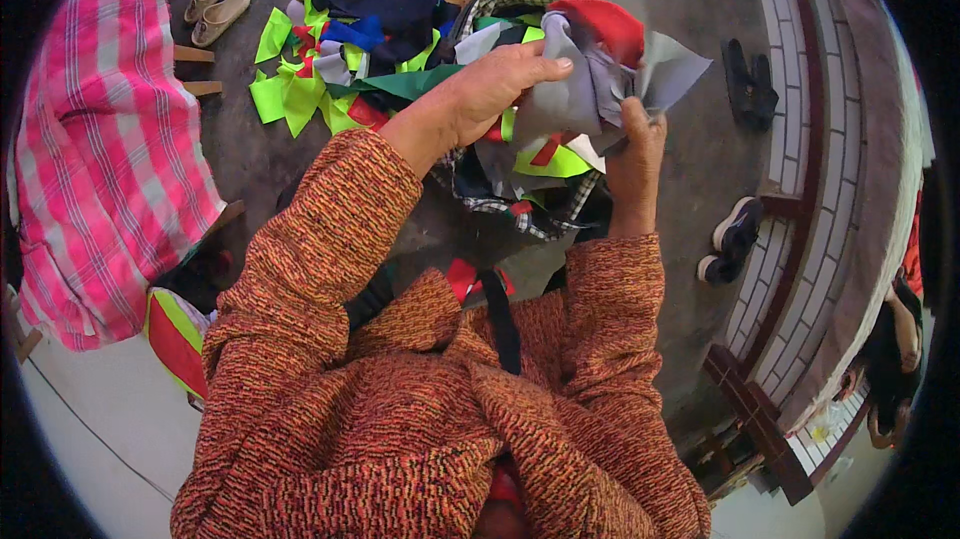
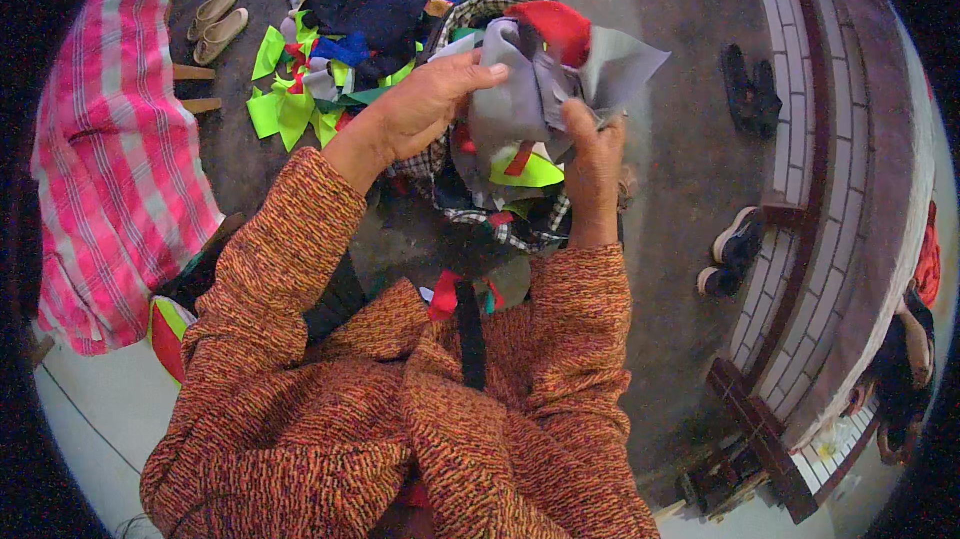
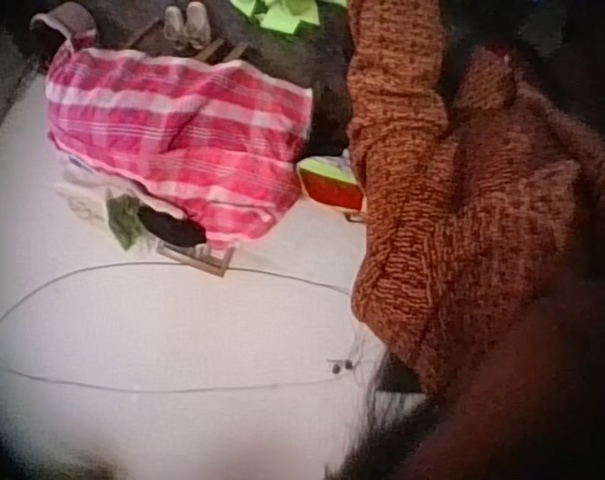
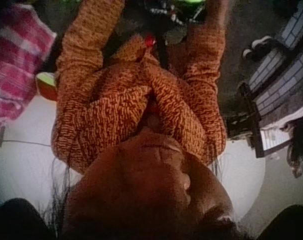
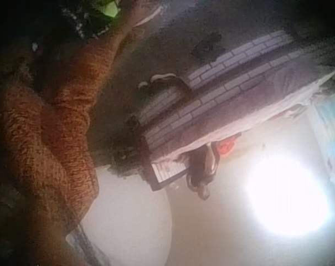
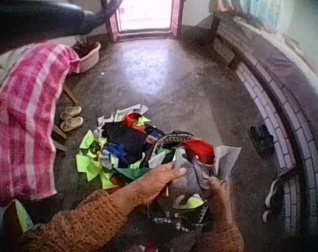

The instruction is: The person sits on the floor and sorts through a large pile of colorful fabric scraps, picking up individual pieces and placing them into a checkered bag. The person handles various colors including green, red, blue, and white, repeatedly lifting and dropping scraps into the container.

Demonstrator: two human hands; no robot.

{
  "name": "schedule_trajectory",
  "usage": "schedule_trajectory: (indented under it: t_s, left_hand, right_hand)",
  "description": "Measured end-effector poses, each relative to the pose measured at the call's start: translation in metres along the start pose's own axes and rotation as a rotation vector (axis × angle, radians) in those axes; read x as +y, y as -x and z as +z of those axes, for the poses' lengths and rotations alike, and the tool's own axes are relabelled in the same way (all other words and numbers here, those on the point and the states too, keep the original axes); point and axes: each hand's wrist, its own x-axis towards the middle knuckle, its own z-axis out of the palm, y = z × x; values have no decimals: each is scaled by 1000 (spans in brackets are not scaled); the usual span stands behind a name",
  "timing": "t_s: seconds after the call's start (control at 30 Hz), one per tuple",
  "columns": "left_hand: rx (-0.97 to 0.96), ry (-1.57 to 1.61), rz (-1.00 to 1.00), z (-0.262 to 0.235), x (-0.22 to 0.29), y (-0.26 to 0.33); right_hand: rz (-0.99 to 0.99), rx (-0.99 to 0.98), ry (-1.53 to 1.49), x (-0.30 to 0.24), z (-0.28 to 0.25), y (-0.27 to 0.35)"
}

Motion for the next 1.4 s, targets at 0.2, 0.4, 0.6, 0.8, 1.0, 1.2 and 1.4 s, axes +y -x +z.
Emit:
schedule_trajectory:
  t_s: [0.2, 0.4, 0.6, 0.8, 1.0, 1.2, 1.4]
  left_hand:
    - [-188, -88, -15, 10, 2, 4]
    - [58, -450, -25, -2, 6, 2]
    - [470, -454, 207, -21, -7, -5]
    - [530, -463, 312, -26, 9, -3]
    - [534, -439, 342, -30, 21, 7]
    - [572, -355, 370, -44, 39, 18]
    - [592, -150, 389, -59, 72, 44]
  right_hand:
    - [-88, -45, 465, 4, 11, -2]
    - [-55, -44, 495, 8, -5, -8]
    - [263, -378, 789, 11, -18, -7]
    - [20, -381, 1474, 35, -25, 0]
    - [-192, -313, 1591, 66, -35, -3]
    - [10, -441, 1946, 155, -48, 20]
    - [432, -733, 1864, 211, -55, 53]
